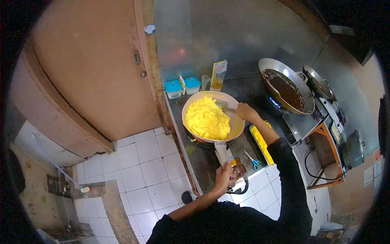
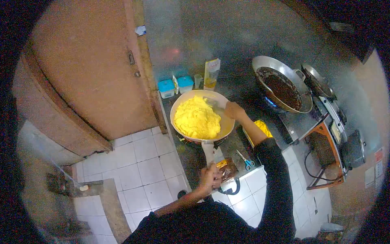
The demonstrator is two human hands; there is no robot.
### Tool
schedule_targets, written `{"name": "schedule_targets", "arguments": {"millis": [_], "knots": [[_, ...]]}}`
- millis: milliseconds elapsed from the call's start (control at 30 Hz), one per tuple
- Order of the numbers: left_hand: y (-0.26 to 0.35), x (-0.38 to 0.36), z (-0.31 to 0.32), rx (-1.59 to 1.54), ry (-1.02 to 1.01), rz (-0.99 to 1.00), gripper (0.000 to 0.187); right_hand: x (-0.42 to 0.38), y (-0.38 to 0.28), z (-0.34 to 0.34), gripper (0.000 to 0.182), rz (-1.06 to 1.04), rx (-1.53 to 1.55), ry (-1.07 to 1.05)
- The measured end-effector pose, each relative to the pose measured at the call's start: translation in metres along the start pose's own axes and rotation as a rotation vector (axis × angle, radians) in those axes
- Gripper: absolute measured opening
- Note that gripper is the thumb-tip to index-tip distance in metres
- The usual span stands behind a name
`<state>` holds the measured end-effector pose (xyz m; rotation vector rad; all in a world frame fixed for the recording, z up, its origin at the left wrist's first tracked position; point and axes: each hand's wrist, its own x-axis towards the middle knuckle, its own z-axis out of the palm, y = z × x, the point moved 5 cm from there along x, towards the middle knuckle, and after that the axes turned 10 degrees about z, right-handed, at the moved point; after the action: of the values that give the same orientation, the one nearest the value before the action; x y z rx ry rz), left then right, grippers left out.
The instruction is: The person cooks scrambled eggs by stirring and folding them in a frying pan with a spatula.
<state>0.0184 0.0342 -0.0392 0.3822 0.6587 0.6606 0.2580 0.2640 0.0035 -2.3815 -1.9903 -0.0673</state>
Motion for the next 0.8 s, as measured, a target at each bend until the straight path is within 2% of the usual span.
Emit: {"name": "schedule_targets", "arguments": {"millis": [67, 100, 167, 200, 267, 400, 467, 500, 567, 600, 667, 733, 800], "knots": [[0.019, -0.014, 0.002, -0.002, -0.016, -0.062, 0.035, 0.011, -0.023, -0.006, 0.026, -0.225, -0.168, -0.13], [0.029, -0.02, 0.002, 0.048, 0.004, -0.076, 0.034, 0.011, -0.026, -0.005, 0.026, -0.227, -0.165, -0.127], [0.043, -0.026, -0.003, 0.061, 0.015, -0.107, 0.031, 0.013, -0.034, -0.021, 0.026, -0.302, 0.219, 0.077], [0.048, -0.027, -0.008, 0.065, 0.02, -0.104, 0.031, 0.009, -0.037, -0.028, 0.026, -0.304, 0.225, 0.079], [0.054, -0.027, -0.016, 0.094, 0.026, -0.115, 0.032, -0.01, -0.044, -0.057, 0.023, -0.341, 0.234, -0.052], [0.053, -0.027, -0.015, 0.035, 0.016, -0.105, 0.033, -0.062, -0.048, -0.083, 0.019, -0.277, 0.085, -0.038], [0.053, -0.028, -0.015, 0.022, -0.002, -0.108, 0.033, -0.091, -0.05, -0.086, 0.03, -0.295, -0.032, -0.034], [0.053, -0.027, -0.014, 0.006, -0.018, -0.106, 0.033, -0.11, -0.056, -0.096, 0.03, -0.29, -0.033, -0.034], [0.051, -0.026, -0.016, 0.01, -0.021, -0.106, 0.034, -0.146, -0.065, -0.111, 0.05, -0.208, -0.13, -0.095], [0.05, -0.025, -0.017, 0.013, -0.019, -0.103, 0.034, -0.156, -0.063, -0.111, 0.05, -0.204, -0.128, -0.097], [0.05, -0.026, -0.016, 0.004, -0.016, -0.103, 0.035, -0.171, -0.05, -0.12, 0.063, -0.238, -0.133, 0.089], [0.049, -0.025, -0.017, -0.009, -0.009, -0.094, 0.035, -0.17, -0.042, -0.13, 0.063, -0.225, -0.171, 0.142], [0.041, -0.022, -0.016, -0.005, -0.016, -0.08, 0.036, -0.162, -0.036, -0.154, 0.062, -0.017, -0.239, 0.094]]}}
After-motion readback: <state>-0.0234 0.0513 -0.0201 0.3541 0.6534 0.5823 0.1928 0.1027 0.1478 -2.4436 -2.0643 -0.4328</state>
